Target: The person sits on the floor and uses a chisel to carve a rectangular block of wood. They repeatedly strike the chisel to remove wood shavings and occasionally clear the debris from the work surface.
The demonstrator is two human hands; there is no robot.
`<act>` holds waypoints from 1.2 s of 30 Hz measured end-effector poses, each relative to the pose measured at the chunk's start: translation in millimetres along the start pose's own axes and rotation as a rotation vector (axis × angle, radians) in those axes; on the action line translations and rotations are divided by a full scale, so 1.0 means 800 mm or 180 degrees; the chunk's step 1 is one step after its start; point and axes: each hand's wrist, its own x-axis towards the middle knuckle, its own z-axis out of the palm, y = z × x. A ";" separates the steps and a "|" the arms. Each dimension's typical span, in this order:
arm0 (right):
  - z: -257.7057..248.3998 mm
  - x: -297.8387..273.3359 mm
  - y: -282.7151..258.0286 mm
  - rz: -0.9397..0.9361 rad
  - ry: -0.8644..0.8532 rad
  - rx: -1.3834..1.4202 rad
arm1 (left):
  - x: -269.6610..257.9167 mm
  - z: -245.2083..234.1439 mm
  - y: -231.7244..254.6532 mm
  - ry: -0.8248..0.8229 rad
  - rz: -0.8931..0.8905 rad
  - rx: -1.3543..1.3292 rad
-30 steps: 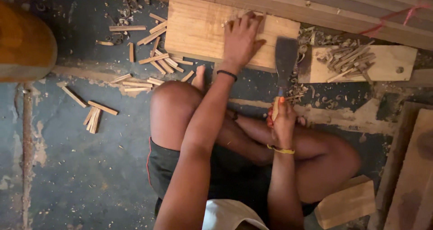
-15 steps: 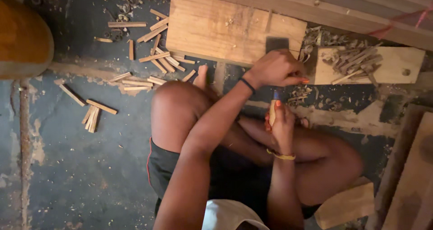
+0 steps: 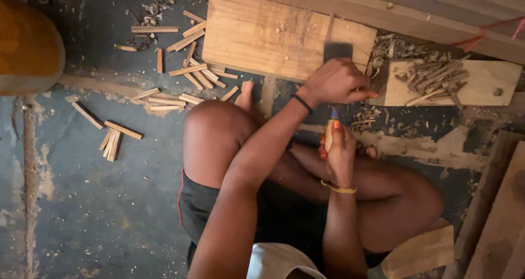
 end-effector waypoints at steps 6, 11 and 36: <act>-0.001 0.002 0.002 0.0094 -0.0012 -0.0209 | -0.005 -0.004 -0.003 -0.0047 -0.0219 -0.0216; -0.012 0.010 0.013 -0.0002 -0.0096 -0.0363 | -0.007 -0.003 -0.001 0.0098 -0.0108 -0.0134; -0.007 0.008 0.011 0.0089 0.0011 -0.0195 | -0.001 -0.007 -0.005 0.0171 -0.0275 -0.0198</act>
